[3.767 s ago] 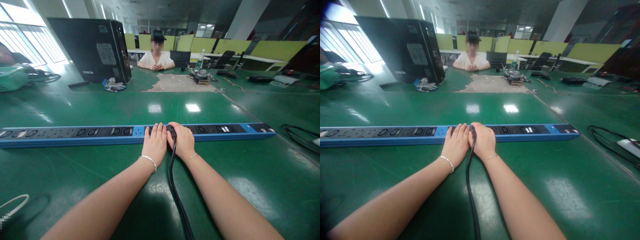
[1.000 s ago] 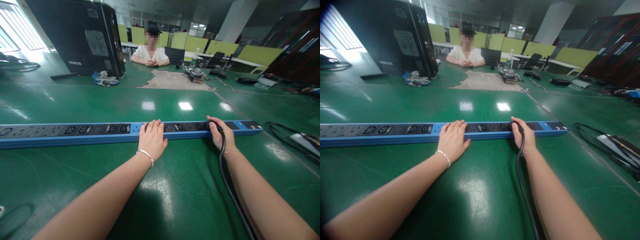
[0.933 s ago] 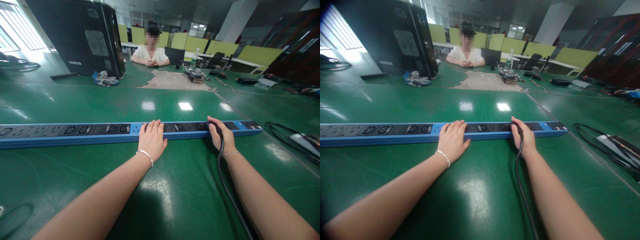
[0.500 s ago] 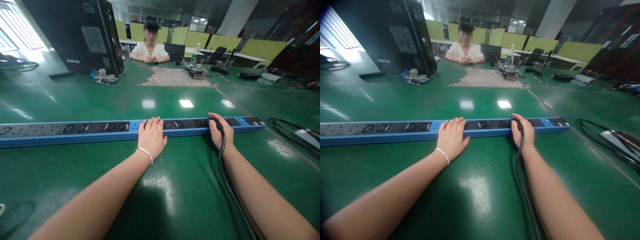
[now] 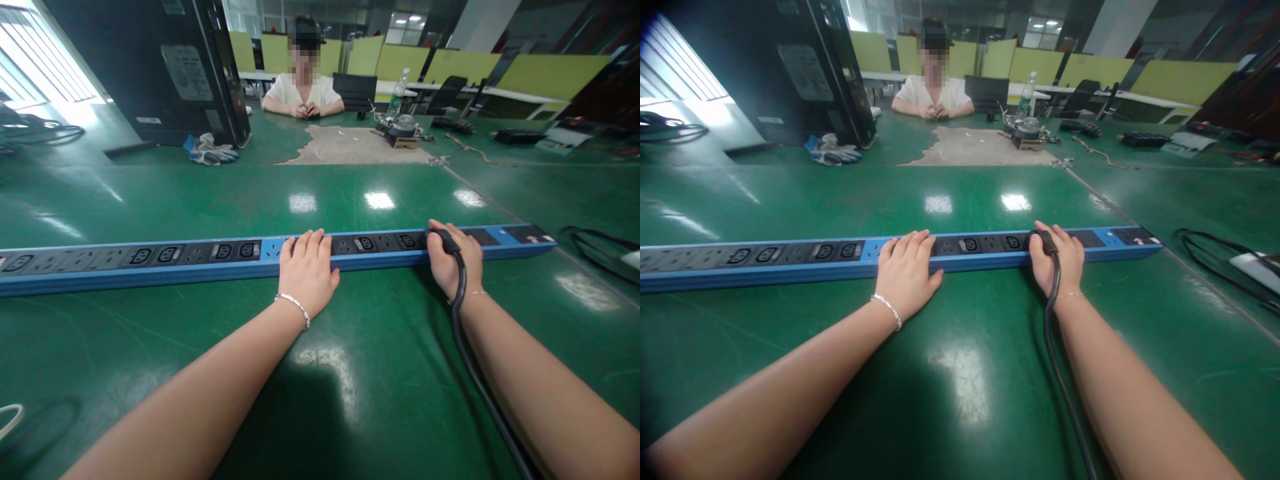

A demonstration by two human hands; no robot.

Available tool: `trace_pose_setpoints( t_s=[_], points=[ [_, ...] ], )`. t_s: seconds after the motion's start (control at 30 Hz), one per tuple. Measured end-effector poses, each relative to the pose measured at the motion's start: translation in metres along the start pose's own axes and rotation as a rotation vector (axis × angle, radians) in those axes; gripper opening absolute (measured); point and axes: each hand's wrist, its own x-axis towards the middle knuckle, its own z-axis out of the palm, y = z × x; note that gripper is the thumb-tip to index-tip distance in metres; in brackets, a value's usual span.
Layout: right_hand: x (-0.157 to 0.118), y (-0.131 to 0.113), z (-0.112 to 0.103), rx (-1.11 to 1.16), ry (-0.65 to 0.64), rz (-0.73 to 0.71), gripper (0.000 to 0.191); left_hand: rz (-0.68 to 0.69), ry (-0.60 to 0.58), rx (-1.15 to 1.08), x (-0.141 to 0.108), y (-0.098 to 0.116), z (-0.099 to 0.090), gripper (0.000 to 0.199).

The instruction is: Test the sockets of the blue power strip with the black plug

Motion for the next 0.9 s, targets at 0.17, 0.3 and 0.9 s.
trace_pose_setpoints(
  t_s=[0.17,0.3,0.9],
  points=[
    [-0.0002,-0.0012,0.0000,-0.003,-0.011,0.005,0.038,0.002,0.000,0.004,-0.0002,-0.0001,0.0001,0.052],
    [0.0007,-0.0021,-0.0005,-0.002,-0.003,0.013,0.037,-0.003,-0.001,-0.001,-0.0002,0.0003,0.0001,0.053],
    [0.0018,-0.0031,-0.0044,0.042,-0.033,0.004,0.037,-0.005,-0.008,0.005,0.0002,0.0005,-0.0005,0.052]
  ],
)
